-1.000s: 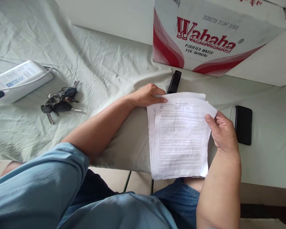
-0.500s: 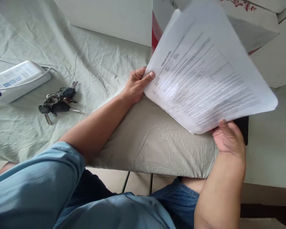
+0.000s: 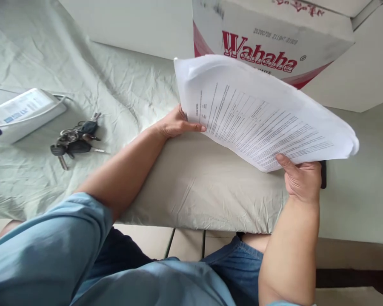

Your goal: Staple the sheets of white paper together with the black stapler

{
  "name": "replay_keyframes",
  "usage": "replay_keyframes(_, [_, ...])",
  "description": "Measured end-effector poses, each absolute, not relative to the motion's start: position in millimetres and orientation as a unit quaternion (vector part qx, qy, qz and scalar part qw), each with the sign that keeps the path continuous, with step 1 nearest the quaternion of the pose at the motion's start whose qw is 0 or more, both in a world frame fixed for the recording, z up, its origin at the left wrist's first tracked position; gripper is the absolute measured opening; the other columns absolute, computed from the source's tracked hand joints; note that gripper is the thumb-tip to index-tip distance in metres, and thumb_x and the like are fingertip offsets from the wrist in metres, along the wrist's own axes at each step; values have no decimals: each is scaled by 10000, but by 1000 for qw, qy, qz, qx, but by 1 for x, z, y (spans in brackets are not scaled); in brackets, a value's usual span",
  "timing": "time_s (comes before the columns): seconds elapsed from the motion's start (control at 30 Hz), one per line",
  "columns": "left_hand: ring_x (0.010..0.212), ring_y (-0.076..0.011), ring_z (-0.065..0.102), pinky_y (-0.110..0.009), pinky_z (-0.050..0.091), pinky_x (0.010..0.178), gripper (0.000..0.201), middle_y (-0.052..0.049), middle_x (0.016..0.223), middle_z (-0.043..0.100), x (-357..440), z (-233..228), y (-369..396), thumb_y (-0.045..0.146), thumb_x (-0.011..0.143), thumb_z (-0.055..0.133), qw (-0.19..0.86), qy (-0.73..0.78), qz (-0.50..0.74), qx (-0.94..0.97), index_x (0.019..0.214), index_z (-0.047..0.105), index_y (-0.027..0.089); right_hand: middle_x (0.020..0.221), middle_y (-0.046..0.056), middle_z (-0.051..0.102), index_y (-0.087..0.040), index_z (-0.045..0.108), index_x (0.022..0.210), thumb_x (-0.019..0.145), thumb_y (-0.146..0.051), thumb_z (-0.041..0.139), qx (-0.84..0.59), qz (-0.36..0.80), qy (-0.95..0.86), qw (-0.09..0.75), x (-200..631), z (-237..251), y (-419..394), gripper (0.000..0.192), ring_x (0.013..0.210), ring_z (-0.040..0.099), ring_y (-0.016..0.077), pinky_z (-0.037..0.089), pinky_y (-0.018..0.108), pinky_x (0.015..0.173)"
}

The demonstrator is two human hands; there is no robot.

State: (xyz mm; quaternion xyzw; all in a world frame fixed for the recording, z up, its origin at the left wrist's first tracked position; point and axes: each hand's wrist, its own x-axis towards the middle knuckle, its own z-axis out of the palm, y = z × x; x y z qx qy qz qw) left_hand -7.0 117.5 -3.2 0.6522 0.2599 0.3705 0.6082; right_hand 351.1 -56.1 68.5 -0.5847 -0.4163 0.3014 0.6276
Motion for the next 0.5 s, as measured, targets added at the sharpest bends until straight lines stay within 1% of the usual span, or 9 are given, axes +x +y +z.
replay_keyframes(0.07, [1180, -413, 869, -620, 734, 1088, 724, -144, 1147, 889, -7, -3, 118, 656, 700, 1102, 610, 263, 369, 650, 1165, 850, 161, 1493, 66, 846, -282, 866, 1014, 424, -395, 1204, -564, 274, -434, 646, 350, 68, -54, 689, 1641, 648, 384, 381, 704, 1491])
replay_keyframes(0.13, [1181, -418, 867, -623, 732, 1091, 669, -142, 1143, 885, -10, 0, 118, 637, 727, 1083, 615, 257, 374, 645, 1140, 852, 164, 1548, 62, 820, -304, 879, 1091, 406, -405, 1207, -538, 263, -451, 662, 349, 69, -52, 766, 1657, 636, 398, 416, 713, 1470])
replay_keyframes(0.23, [1165, -415, 865, -622, 722, 1107, 612, -144, 1123, 884, -16, 7, 120, 588, 749, 1067, 618, 259, 357, 651, 1125, 847, 159, 1632, 52, 780, -339, 872, 1227, 363, -372, 1209, -538, 300, -452, 645, 350, 71, -53, 928, 1651, 643, 409, 449, 721, 1451])
replay_keyframes(0.3, [1178, -420, 858, -624, 710, 1124, 580, -149, 1141, 884, -17, 10, 121, 517, 727, 1066, 610, 271, 329, 668, 1117, 841, 151, 1644, 41, 777, -353, 861, 1271, 346, -342, 1206, -551, 317, -446, 630, 351, 71, -56, 988, 1645, 648, 400, 422, 708, 1472])
replay_keyframes(0.4, [1231, -432, 840, -622, 690, 1154, 580, -152, 1215, 883, -15, 10, 120, 409, 662, 1047, 595, 279, 302, 690, 1131, 822, 154, 1612, 39, 795, -351, 858, 1269, 350, -315, 1193, -560, 322, -436, 627, 352, 71, -61, 978, 1649, 637, 398, 373, 708, 1499])
replay_keyframes(0.5, [1205, -416, 846, -615, 703, 1126, 594, -130, 1168, 889, -12, 6, 120, 398, 650, 1031, 621, 255, 301, 677, 1152, 817, 162, 1589, 30, 804, -363, 857, 1235, 349, -291, 1181, -565, 360, -438, 600, 354, 71, -64, 947, 1666, 615, 394, 374, 696, 1502])
